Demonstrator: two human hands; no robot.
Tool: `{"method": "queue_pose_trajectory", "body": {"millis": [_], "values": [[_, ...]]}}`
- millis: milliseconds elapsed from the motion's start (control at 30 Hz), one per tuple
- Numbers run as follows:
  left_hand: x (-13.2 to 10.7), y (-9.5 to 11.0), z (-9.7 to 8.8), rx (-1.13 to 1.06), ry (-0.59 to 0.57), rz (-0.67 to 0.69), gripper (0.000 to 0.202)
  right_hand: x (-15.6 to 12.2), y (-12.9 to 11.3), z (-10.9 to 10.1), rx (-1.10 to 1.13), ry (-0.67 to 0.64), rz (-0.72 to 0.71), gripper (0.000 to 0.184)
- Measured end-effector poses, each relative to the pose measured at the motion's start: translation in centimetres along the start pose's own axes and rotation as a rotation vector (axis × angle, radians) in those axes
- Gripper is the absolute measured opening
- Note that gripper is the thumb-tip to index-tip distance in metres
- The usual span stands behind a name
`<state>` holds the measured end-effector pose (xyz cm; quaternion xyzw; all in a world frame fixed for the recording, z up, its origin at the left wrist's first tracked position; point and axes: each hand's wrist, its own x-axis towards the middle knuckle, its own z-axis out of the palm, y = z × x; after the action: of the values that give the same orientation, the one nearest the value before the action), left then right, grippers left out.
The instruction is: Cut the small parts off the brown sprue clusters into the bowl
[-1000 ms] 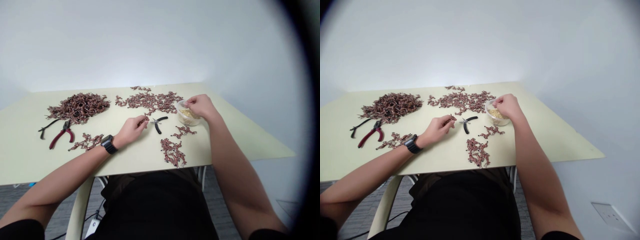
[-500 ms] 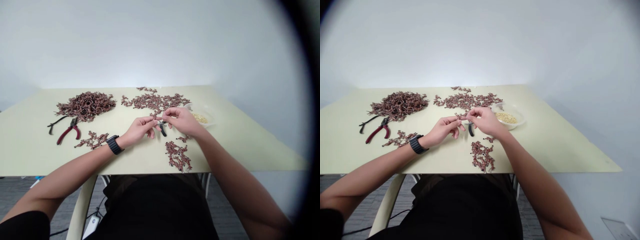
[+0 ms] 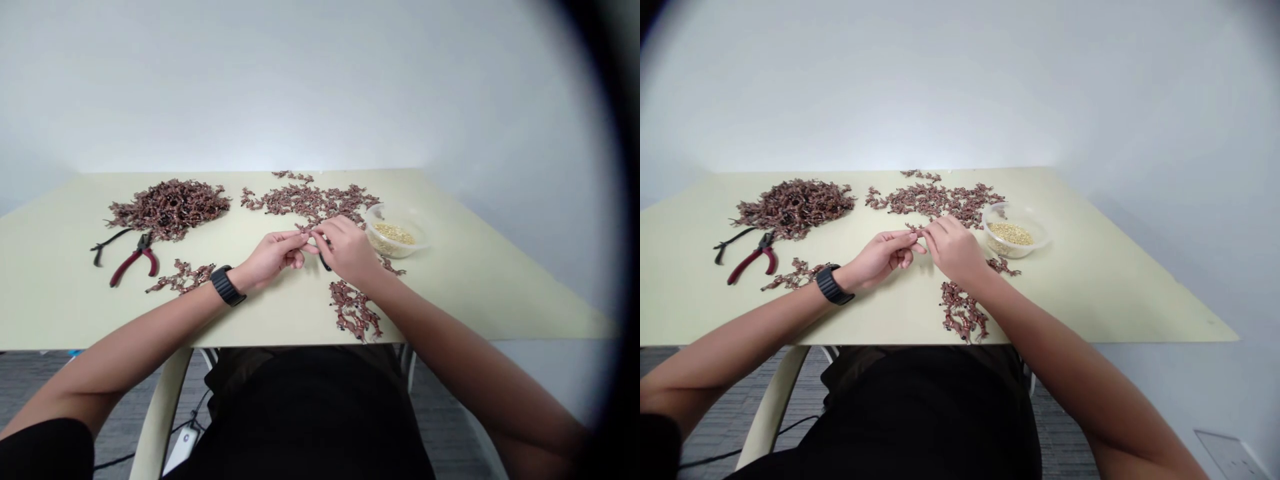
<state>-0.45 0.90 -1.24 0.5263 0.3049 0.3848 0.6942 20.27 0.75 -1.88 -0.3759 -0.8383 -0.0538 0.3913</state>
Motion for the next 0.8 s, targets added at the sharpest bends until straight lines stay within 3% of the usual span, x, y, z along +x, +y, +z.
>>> {"method": "queue_pose_trajectory", "body": {"millis": [200,333,500,800], "values": [[-0.2,0.2,0.2,-0.03,-0.039,-0.014,0.026,-0.3,-0.2,0.8,-0.079,0.014,-0.018,0.014],[-0.1,0.0,0.2,-0.038,-0.015,-0.015,0.025,0.2,-0.5,0.3,0.052,0.108,0.094,0.012],[-0.1,0.1,0.2,-0.078,0.022,-0.047,0.026,0.5,-0.6,-0.3,0.175,0.105,0.219,0.01],[0.1,0.0,-0.2,-0.092,0.043,-0.06,0.03,0.4,-0.7,-0.7,0.126,0.09,0.189,0.011]]}}
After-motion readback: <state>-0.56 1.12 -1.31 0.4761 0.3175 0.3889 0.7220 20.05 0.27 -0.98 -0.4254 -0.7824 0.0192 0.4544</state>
